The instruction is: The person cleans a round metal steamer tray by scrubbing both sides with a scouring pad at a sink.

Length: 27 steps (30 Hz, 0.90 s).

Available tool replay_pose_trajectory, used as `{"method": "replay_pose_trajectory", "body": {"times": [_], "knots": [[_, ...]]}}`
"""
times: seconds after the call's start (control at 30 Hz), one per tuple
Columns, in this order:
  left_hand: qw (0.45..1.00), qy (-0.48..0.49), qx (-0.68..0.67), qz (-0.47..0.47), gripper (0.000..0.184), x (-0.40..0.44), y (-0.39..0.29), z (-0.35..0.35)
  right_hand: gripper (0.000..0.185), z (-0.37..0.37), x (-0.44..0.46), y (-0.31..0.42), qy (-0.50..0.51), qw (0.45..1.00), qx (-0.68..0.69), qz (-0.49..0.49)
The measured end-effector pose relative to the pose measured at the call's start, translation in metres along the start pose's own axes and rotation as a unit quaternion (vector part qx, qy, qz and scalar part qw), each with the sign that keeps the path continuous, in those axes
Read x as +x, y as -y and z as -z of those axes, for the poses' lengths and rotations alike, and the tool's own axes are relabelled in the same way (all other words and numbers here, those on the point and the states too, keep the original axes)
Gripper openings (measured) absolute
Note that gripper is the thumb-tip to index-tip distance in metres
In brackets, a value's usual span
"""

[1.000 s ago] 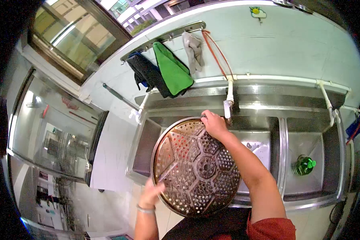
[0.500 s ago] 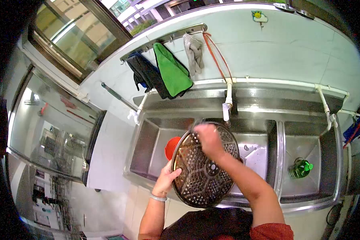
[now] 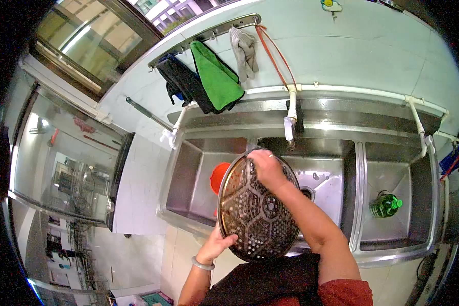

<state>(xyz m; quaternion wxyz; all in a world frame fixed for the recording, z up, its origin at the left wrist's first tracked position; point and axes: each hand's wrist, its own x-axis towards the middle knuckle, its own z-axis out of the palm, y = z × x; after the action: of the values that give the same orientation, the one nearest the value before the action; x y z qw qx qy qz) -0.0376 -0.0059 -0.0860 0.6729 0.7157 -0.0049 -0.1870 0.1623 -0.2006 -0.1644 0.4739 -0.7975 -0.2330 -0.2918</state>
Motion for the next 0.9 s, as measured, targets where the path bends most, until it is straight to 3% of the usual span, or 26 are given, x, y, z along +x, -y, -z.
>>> {"method": "replay_pose_trajectory", "body": {"times": [0.13,0.17,0.27,0.3,0.33,0.4,0.47,0.53,0.6,0.63,0.73,0.77,0.83,0.9], "knots": [[0.998,0.006,0.0,0.055,0.054,-0.006,0.025,0.008,0.025,0.011,-0.021,0.099,0.094,0.97,0.144,0.169],[0.999,-0.018,0.008,0.043,0.042,-0.01,0.025,0.011,0.026,0.017,-0.029,0.113,0.122,0.962,0.129,0.208],[0.998,-0.01,-0.002,0.067,0.043,-0.015,0.011,0.002,0.026,0.023,-0.018,0.095,0.131,0.944,0.122,0.276],[0.996,-0.007,0.005,0.083,0.044,-0.014,0.013,0.003,0.019,0.025,-0.004,0.088,0.141,0.962,0.142,0.188],[0.997,-0.007,0.005,0.082,0.044,-0.015,0.012,0.0,0.02,0.018,0.004,0.069,0.072,0.981,0.092,0.153],[0.999,-0.018,0.0,0.029,0.044,-0.013,0.009,-0.007,0.022,0.018,0.014,0.047,0.041,0.993,0.064,0.09],[1.0,-0.011,0.011,0.022,0.045,-0.014,0.006,-0.006,0.022,0.02,0.001,0.073,0.045,0.985,0.079,0.149],[0.999,-0.013,0.018,0.026,0.045,-0.019,0.007,-0.002,0.022,0.035,-0.017,0.117,0.158,0.951,0.14,0.228],[0.994,0.012,0.051,0.094,0.046,-0.022,0.01,0.008,0.023,0.03,-0.02,0.112,0.129,0.95,0.147,0.244],[0.997,0.01,0.011,0.072,0.046,-0.02,0.012,0.005,0.023,0.029,-0.018,0.106,0.101,0.948,0.148,0.265],[0.999,-0.011,0.003,0.036,0.046,-0.014,0.006,-0.01,0.026,0.02,0.008,0.054,0.05,0.992,0.04,0.113],[0.998,0.029,-0.005,0.058,0.057,-0.012,0.008,-0.006,0.026,0.018,0.005,0.054,0.048,0.992,0.038,0.113],[0.998,0.028,0.01,0.054,0.058,-0.014,0.007,-0.007,0.029,0.017,-0.001,0.066,0.038,0.995,0.029,0.083],[0.998,0.015,0.017,0.06,0.058,-0.015,0.013,-0.007,0.031,0.028,-0.019,0.1,0.076,0.983,0.04,0.163]]}}
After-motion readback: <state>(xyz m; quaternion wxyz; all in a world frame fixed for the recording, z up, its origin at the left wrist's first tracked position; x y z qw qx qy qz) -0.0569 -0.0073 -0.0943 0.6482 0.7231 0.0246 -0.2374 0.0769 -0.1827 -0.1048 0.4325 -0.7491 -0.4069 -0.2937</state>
